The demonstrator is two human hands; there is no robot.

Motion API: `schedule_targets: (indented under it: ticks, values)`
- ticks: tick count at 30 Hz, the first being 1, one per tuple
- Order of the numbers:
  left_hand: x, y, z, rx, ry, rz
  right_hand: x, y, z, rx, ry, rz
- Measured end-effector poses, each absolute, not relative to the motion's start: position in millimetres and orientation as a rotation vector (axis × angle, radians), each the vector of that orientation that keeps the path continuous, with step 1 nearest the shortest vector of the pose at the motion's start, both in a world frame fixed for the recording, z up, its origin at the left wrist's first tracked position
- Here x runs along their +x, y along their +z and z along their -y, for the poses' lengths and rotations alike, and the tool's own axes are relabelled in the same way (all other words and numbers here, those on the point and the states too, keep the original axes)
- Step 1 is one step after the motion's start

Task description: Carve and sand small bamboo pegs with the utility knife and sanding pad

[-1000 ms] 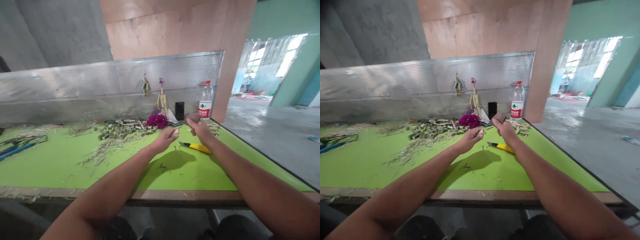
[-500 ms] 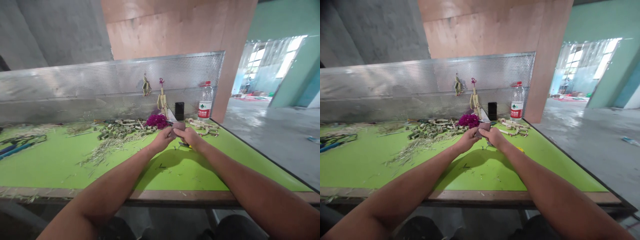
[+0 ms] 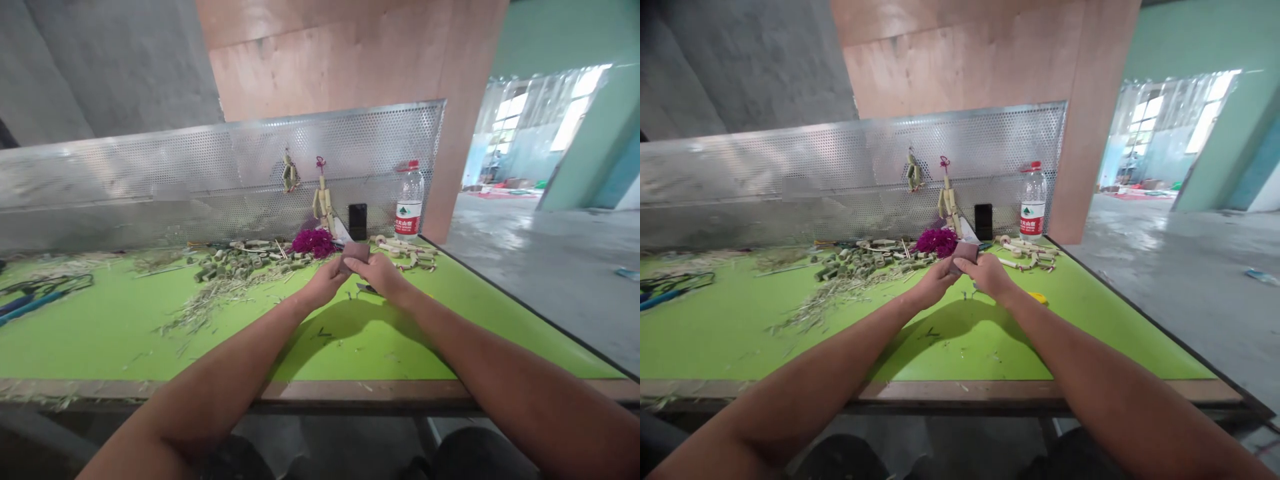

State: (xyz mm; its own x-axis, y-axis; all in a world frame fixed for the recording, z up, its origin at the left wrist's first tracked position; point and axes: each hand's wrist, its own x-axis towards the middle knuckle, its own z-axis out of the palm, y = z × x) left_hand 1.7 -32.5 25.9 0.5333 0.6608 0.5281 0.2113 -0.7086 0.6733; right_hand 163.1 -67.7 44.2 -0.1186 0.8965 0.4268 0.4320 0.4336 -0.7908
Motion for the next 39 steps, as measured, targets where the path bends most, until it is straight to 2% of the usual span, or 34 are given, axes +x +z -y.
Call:
schedule_targets:
  ticks: [4,8,11,16,21,25,28,32,39]
  values:
    - [2,28,34,2.267,1.105,-0.757,172,40,54,-1.064,0.821,1.730]
    - [-1,34,46,2.365,1.014,-0.780,194,39,36,-0.996,0.975,1.501]
    - [-2,35,53,2.290,1.014,-0.760,203,44,35,-0.962,0.965,1.406]
    - [-1,29,48,2.059,1.023,-0.868,181,49,55,-0.898,0.928,1.694]
    - [3,35,52,2.212,1.072,-0.803,185,41,48,-1.175,0.783,1.631]
    - [5,40,58,2.265,1.089,-0.858,196,41,41,-1.021,0.833,1.472]
    - [4,37,53,2.237,1.040,-0.854,185,44,51,-0.921,0.852,1.589]
    - [4,34,48,2.260,1.075,-0.866,178,43,54,-1.122,0.675,1.763]
    - [4,34,52,2.272,1.138,-0.863,202,40,38,-1.065,0.806,1.541]
